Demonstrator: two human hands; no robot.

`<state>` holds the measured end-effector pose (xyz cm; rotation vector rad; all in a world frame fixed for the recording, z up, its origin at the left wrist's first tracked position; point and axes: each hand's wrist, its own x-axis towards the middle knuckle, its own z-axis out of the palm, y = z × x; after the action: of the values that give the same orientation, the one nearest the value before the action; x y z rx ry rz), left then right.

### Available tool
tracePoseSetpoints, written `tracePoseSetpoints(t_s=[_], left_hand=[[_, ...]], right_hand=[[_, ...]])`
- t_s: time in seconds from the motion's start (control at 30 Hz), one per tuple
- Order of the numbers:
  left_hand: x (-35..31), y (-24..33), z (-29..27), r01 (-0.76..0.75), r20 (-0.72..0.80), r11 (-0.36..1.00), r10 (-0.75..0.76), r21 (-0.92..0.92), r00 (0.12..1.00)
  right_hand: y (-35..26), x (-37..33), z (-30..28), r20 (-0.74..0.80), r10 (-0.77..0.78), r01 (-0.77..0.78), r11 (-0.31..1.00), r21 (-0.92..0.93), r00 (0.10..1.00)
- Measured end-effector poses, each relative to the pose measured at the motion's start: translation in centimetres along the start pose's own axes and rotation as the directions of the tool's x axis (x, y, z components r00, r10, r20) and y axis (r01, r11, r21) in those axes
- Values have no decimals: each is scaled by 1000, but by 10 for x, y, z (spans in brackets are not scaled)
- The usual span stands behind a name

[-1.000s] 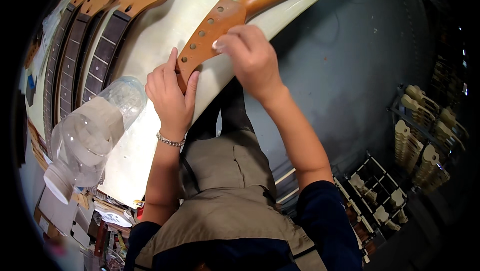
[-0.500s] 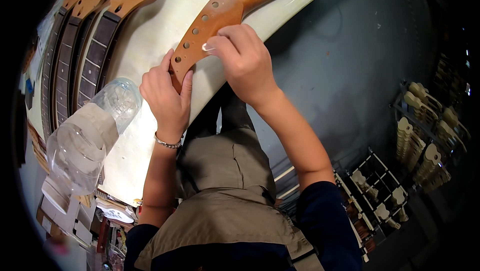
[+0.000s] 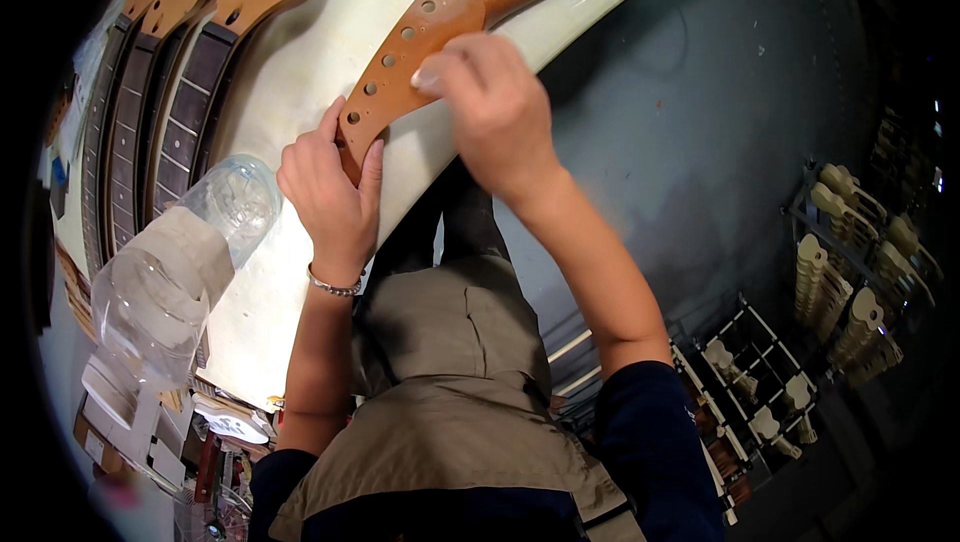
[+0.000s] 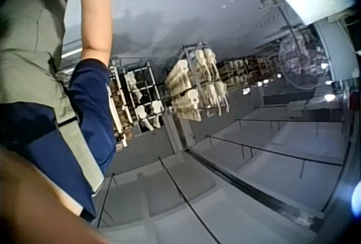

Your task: The person scrapes residue off the headstock of a guitar neck using a small metal blade. They then pour a liquid from a plastic bottle onto a cloth and wipe the headstock surface. The person repeats the scraping and wiping process on the same area.

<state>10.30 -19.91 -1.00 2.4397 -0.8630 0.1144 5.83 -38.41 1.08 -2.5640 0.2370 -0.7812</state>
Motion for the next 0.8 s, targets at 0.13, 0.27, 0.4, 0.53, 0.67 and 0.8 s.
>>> tracePoseSetpoints(t_s=[0.13,0.27,0.4,0.53,0.67,0.8], left_hand=[[1,1,-1,14,11,1000,-14,-2,1000],[1,1,-1,9,19,1000,-9,7,1000],[3,1,-2,21,34,1000,-21,-4,999],[2,2,-3,27,40,1000,-27,-11,999],[2,1,-4,16,39,1000,-15,-10,999],[5,3,-5,39,54,999,-38,-23,998]], right_hand=[[17,9,-2,-1,-27,27,999,24,1000],[13,-5,-11,40,-35,34,999,20,999],[33,10,-14,-6,-36,35,998,-50,999],[8,-1,-8,84,-145,142,989,38,986],[40,8,-12,5,-46,46,999,-21,999],[21,5,-15,74,-188,185,982,46,979]])
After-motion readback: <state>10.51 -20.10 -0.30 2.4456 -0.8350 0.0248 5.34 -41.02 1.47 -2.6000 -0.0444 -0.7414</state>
